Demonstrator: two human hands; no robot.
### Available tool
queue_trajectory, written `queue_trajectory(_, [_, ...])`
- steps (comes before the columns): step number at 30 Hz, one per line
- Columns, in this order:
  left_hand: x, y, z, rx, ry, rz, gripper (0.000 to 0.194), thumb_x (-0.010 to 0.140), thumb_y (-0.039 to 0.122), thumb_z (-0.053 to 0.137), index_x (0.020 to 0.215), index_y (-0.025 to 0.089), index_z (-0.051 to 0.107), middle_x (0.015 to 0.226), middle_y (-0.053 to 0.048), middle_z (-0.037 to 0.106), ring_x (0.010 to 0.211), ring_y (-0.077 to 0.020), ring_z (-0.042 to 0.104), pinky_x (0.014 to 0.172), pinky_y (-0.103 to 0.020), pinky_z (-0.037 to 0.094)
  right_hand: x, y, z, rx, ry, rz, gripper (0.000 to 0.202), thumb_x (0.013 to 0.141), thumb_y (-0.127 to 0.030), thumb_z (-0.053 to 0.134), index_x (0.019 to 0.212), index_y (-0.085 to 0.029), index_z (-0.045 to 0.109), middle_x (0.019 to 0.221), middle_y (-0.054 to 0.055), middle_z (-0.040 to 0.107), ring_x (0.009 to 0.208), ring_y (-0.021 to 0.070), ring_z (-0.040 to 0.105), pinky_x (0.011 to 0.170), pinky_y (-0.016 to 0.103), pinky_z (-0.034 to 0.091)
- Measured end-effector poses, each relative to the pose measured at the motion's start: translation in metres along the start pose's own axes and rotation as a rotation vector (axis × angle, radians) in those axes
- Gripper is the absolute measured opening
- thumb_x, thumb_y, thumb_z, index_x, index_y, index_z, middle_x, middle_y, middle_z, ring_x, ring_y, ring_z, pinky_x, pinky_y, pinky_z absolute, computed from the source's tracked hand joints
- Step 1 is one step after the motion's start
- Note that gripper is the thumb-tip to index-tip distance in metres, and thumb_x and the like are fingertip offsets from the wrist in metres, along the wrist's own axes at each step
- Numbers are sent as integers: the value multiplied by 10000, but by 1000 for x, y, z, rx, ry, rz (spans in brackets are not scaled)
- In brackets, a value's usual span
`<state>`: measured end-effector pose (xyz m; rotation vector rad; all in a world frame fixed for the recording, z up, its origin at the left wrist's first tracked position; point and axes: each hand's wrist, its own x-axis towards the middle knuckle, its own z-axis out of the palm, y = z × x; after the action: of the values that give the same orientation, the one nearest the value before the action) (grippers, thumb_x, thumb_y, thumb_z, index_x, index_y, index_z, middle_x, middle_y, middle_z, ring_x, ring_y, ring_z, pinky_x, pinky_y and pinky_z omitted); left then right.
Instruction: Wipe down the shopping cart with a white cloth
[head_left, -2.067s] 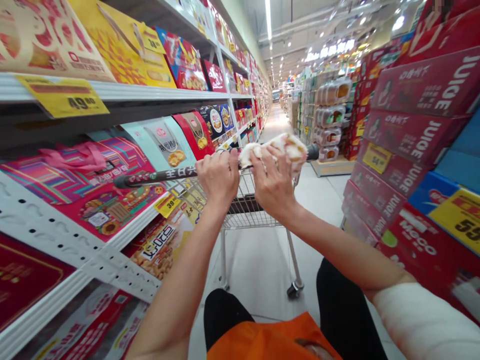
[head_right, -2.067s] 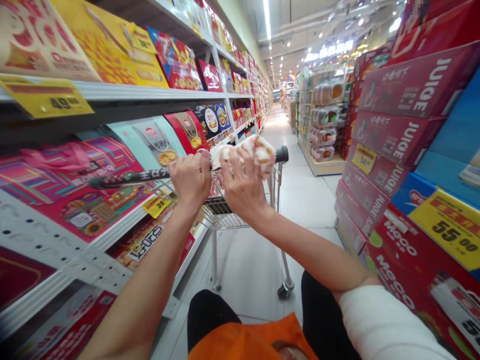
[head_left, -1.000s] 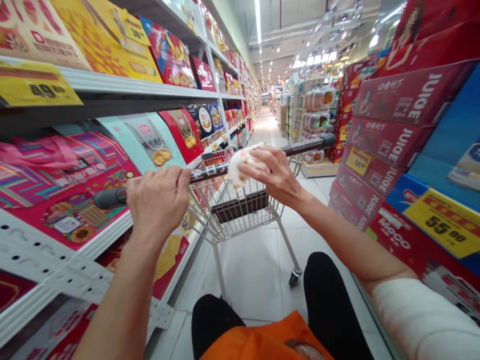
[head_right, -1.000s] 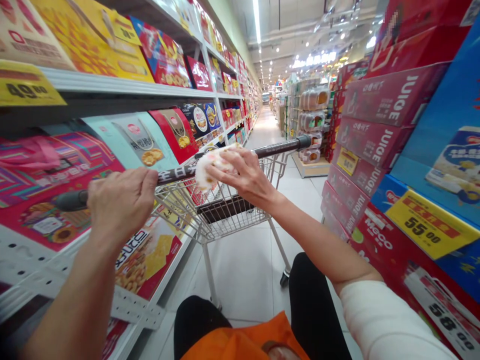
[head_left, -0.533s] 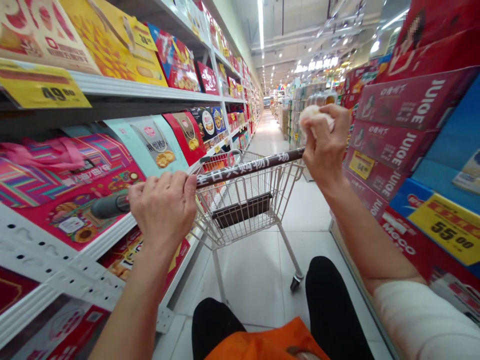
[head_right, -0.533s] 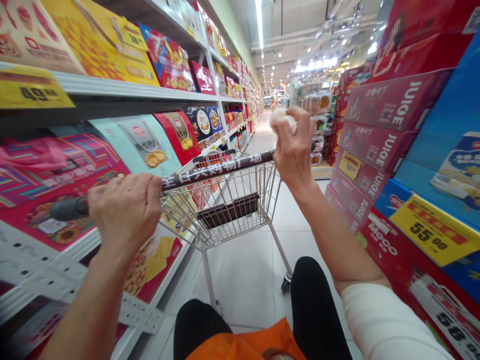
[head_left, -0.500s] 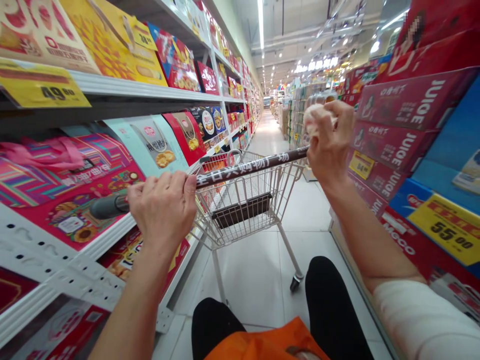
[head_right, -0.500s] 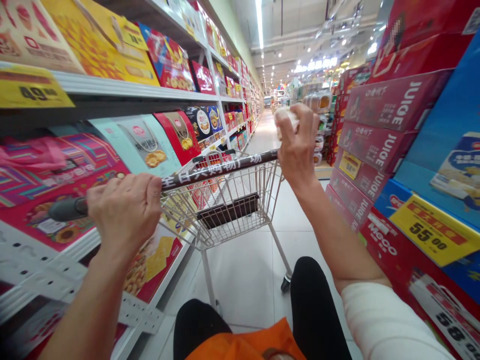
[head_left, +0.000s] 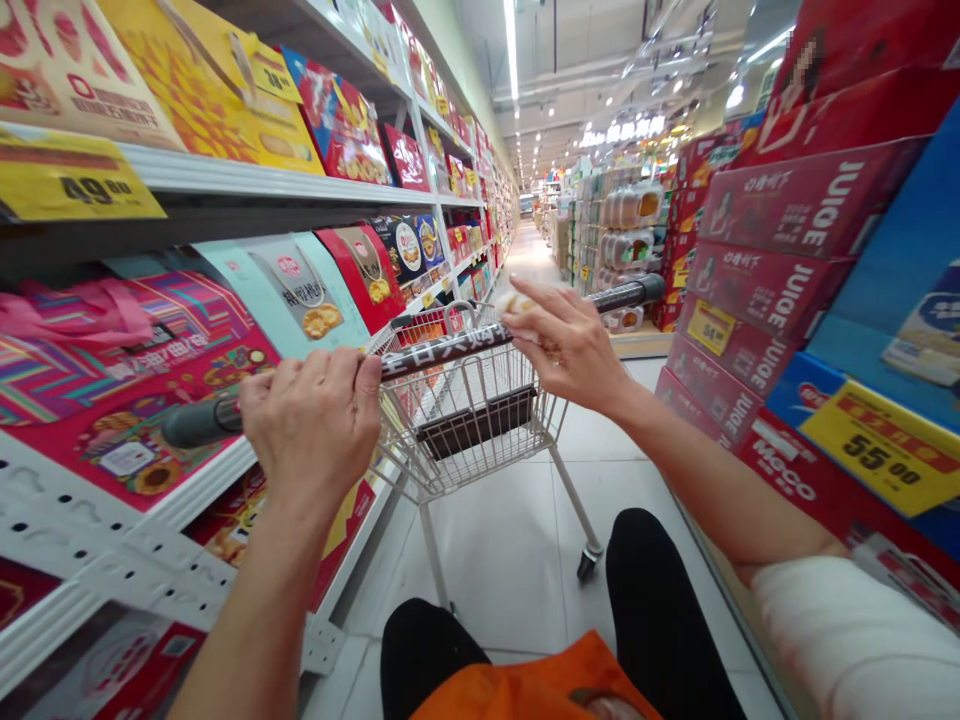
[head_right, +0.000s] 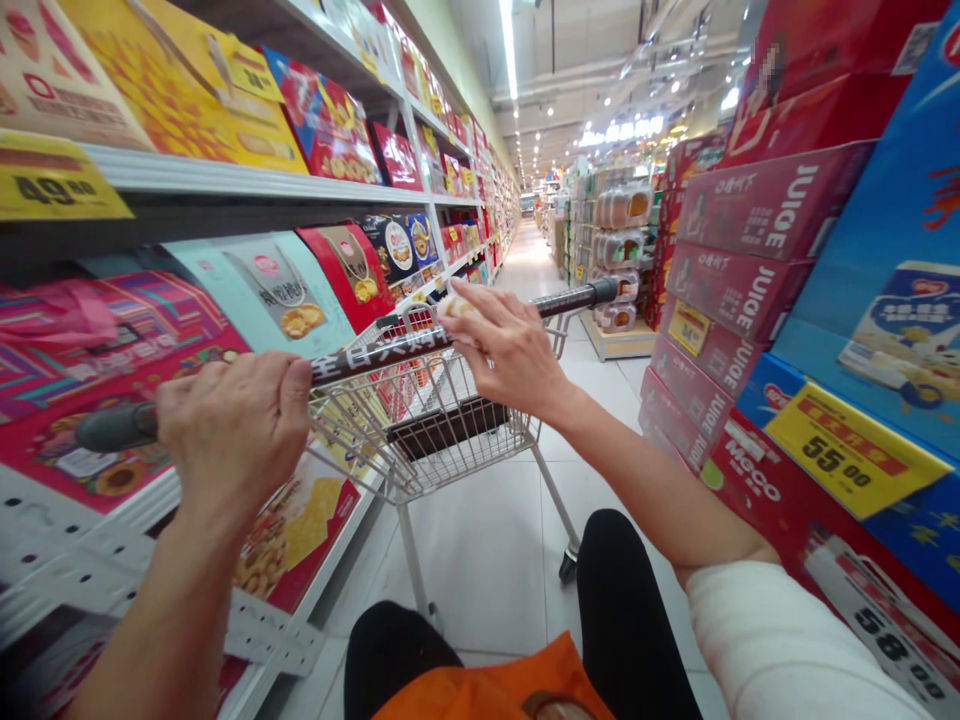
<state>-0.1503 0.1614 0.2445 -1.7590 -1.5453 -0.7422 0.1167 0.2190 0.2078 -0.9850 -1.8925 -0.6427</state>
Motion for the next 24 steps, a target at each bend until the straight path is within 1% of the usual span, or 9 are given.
queue_trajectory(2, [0, -1, 0, 27, -20, 24, 527, 1028, 523, 186, 900, 259, 624, 905, -125, 678, 910, -329, 588, 902, -546, 366, -4, 27, -6, -9, -2, -2, 264, 976, -314, 532, 1196, -301, 679, 1533, 25, 582, 1432, 297, 488, 1136, 551, 417])
queue_trajectory(5, [0, 2, 1, 31, -7, 29, 534, 1034, 508, 180, 921, 247, 632, 927, -132, 687, 914, -332, 582, 897, -535, 356, -13, 67, -10, -38, 6, 15, 262, 990, -372, 525, 1211, -300, 646, 1399, 36, 668, 1425, 285, 494, 1161, 548, 388])
queue_trajectory(8, [1, 13, 5, 12, 39, 17, 510, 1039, 492, 203, 896, 247, 627, 873, -113, 672, 886, -315, 563, 888, -512, 345, -16, 83, -5, -47, 31, 28, 331, 1015, -414, 465, 1293, -284, 590, 1318, 66, 686, 1307, 261, 559, 1121, 497, 427])
queue_trajectory(10, [3, 22, 8, -23, 59, -2, 499, 1040, 486, 222, 883, 243, 629, 846, -101, 657, 879, -306, 556, 898, -503, 335, -14, 72, 3, -42, 57, 33, 372, 1021, -417, 424, 1326, -261, 570, 1307, 87, 670, 1237, 257, 569, 1068, 469, 456])
queue_trajectory(15, [5, 38, 10, -76, 42, -28, 489, 1041, 476, 240, 904, 229, 639, 881, -105, 663, 912, -308, 560, 910, -488, 314, 2, 1, 28, -76, 55, 9, 387, 1022, -351, 407, 1358, -271, 582, 1348, 74, 636, 1196, 253, 541, 1042, 442, 428])
queue_trajectory(17, [4, 38, 10, -58, 33, -1, 484, 1043, 481, 237, 921, 229, 632, 907, -110, 673, 916, -311, 559, 896, -480, 312, 5, -13, 32, -94, 45, -48, 378, 1019, -330, 444, 1370, -303, 582, 1383, 52, 630, 1205, 237, 549, 1080, 436, 401])
queue_trajectory(18, [4, 36, 9, -51, 27, 14, 478, 1043, 484, 239, 928, 231, 628, 916, -111, 676, 914, -311, 558, 891, -477, 312, 5, -11, 31, -100, 39, -84, 379, 1015, -312, 463, 1376, -330, 579, 1392, 36, 632, 1214, 228, 557, 1116, 447, 377])
queue_trajectory(20, [2, 32, 8, -31, 15, 46, 465, 1045, 487, 240, 939, 238, 618, 929, -110, 679, 913, -312, 556, 888, -474, 312, 0, 7, 28, -112, 32, -141, 400, 994, -262, 506, 1364, -393, 581, 1379, 2, 651, 1240, 217, 572, 1193, 504, 302])
queue_trajectory(24, [1, 25, 7, 40, 11, 93, 449, 1050, 476, 225, 953, 247, 599, 942, -108, 681, 922, -317, 558, 886, -474, 317, -18, 70, 17, -114, 63, -116, 427, 955, -201, 522, 1288, -441, 637, 1334, -17, 692, 1402, 271, 503, 1214, 677, 165])
